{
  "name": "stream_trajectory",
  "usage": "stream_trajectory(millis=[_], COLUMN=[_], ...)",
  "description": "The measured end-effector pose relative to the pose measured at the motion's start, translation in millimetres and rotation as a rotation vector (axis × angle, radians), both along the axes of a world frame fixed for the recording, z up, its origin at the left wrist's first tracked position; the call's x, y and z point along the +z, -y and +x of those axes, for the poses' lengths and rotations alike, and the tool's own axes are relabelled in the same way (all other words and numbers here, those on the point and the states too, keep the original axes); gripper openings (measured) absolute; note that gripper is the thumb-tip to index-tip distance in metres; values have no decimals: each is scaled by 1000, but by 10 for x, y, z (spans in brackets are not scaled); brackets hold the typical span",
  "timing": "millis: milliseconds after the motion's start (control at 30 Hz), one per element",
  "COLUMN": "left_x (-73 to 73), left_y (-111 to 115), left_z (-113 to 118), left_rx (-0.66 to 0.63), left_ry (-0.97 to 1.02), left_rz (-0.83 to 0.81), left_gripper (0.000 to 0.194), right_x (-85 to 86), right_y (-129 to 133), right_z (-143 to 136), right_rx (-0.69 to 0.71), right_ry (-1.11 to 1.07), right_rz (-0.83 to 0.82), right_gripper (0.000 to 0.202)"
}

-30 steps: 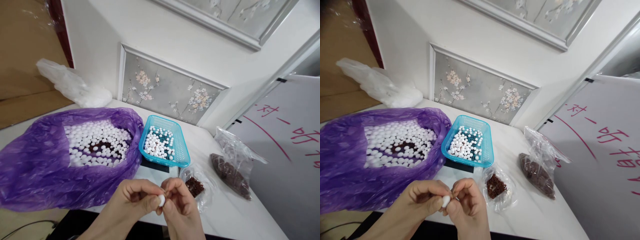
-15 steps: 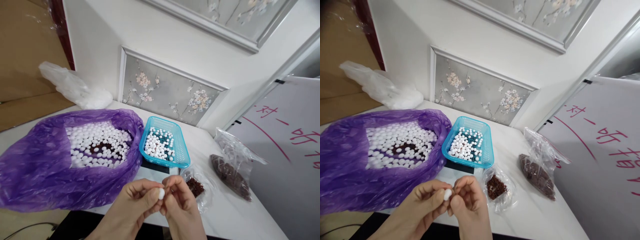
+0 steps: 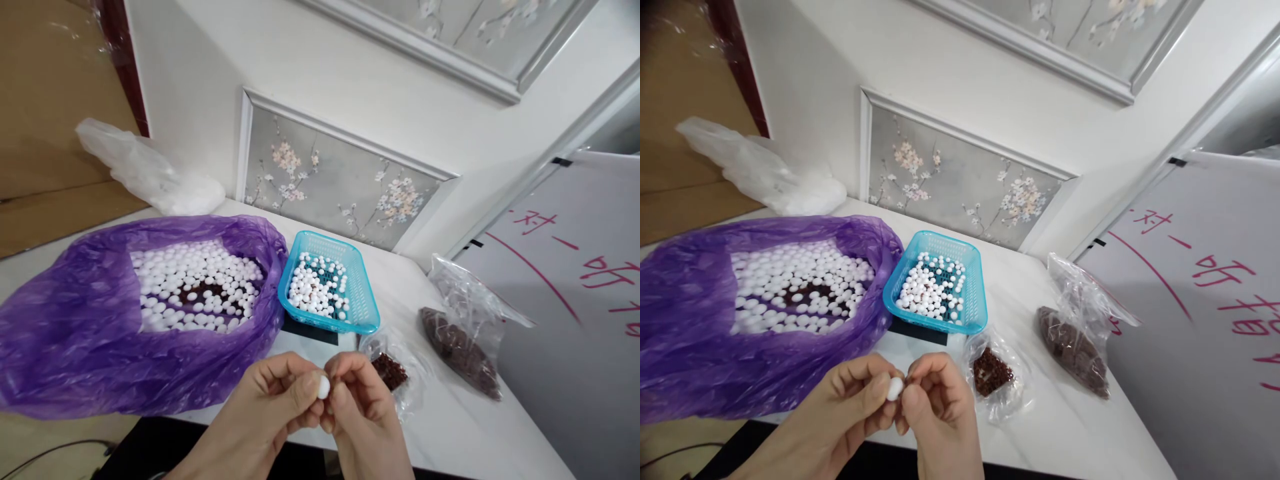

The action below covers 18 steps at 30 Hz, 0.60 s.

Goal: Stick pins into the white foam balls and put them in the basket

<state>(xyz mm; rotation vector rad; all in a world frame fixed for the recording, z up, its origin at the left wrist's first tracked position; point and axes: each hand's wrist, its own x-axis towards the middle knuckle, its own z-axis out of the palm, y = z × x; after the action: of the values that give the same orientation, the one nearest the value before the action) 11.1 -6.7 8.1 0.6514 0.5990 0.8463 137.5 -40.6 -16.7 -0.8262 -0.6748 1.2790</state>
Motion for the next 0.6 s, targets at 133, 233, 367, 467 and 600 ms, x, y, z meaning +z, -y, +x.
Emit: stream_trajectory(millis=[133, 233, 367, 467, 600], left_x=[0, 4, 18, 12, -26], left_y=[2, -2, 2, 10, 1], left_z=[5, 8, 9, 10, 16], left_rx=[16, 40, 81, 97, 127], left_ry=[-11, -5, -25, -32, -47], left_rz=[12, 10, -4, -8, 4], left_gripper=[29, 28, 27, 25, 20], right_x=[-19, -18, 7, 24, 24], right_y=[-10, -18, -14, 3, 17], right_z=[4, 1, -23, -50, -74], right_rx=[-18, -28, -61, -114, -144], right_ry=[33, 100, 191, 262, 337], right_rz=[47, 70, 111, 118, 94], right_gripper=[19, 17, 19, 20, 22])
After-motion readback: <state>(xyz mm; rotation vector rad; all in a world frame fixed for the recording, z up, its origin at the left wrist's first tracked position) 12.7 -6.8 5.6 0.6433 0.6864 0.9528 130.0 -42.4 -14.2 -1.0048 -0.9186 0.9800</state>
